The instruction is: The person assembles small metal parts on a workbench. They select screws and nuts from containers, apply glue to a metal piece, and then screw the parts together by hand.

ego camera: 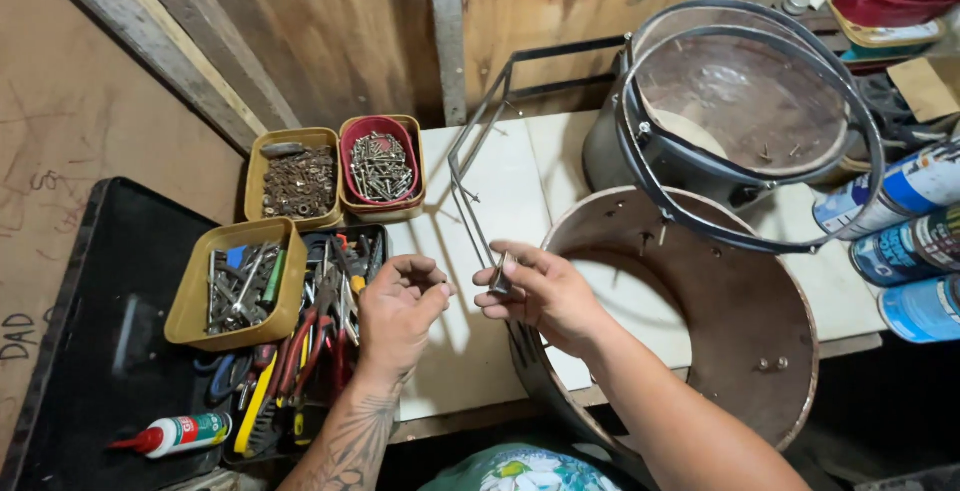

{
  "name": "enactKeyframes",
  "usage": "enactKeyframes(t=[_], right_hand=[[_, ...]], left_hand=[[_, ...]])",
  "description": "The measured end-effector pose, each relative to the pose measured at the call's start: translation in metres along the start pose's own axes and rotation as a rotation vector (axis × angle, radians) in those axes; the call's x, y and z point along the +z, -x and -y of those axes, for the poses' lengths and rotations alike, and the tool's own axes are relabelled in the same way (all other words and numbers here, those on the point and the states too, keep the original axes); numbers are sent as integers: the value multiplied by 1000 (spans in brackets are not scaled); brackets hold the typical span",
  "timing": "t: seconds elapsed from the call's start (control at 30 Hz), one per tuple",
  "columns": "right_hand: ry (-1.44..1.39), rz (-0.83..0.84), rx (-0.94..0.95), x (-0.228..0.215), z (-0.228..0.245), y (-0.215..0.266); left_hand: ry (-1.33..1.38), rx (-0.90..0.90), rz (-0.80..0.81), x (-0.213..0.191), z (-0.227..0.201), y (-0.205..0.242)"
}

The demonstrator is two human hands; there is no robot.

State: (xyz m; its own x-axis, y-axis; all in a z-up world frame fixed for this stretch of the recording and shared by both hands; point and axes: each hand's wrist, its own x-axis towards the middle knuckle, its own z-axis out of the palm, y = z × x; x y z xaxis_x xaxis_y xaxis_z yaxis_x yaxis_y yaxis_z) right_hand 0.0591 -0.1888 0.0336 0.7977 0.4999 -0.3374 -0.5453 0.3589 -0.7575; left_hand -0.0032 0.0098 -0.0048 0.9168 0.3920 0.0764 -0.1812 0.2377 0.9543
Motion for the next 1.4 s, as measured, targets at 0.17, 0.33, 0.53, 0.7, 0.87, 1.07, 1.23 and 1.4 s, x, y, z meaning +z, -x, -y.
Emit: enactKeyframes(t=[0.17,0.33,0.53,0.7,0.87,1.07,1.23,1.4], right_hand=[[2,14,-34,-7,6,-2],[3,-17,-100,-13,26,-7],[-67,-51,-224,-18,58,3],[-55,-37,-308,-21,81,27],[27,-60,-363,-46,99,62],[18,-124,-330,-102,94,86],[75,-143,-282,-128,88,113],[97,-137,-213,-162,62,110]], left_hand=[[-33,14,39,2,-6,1],[-31,5,55,4,-13,3],[-8,-23,85,3,-13,9],[-8,-36,109,8,-24,17],[-71,16,73,15,-27,29],[-126,-36,4,36,-29,52],[-186,-64,-24,66,-37,79],[-197,-64,-31,94,-35,102]])
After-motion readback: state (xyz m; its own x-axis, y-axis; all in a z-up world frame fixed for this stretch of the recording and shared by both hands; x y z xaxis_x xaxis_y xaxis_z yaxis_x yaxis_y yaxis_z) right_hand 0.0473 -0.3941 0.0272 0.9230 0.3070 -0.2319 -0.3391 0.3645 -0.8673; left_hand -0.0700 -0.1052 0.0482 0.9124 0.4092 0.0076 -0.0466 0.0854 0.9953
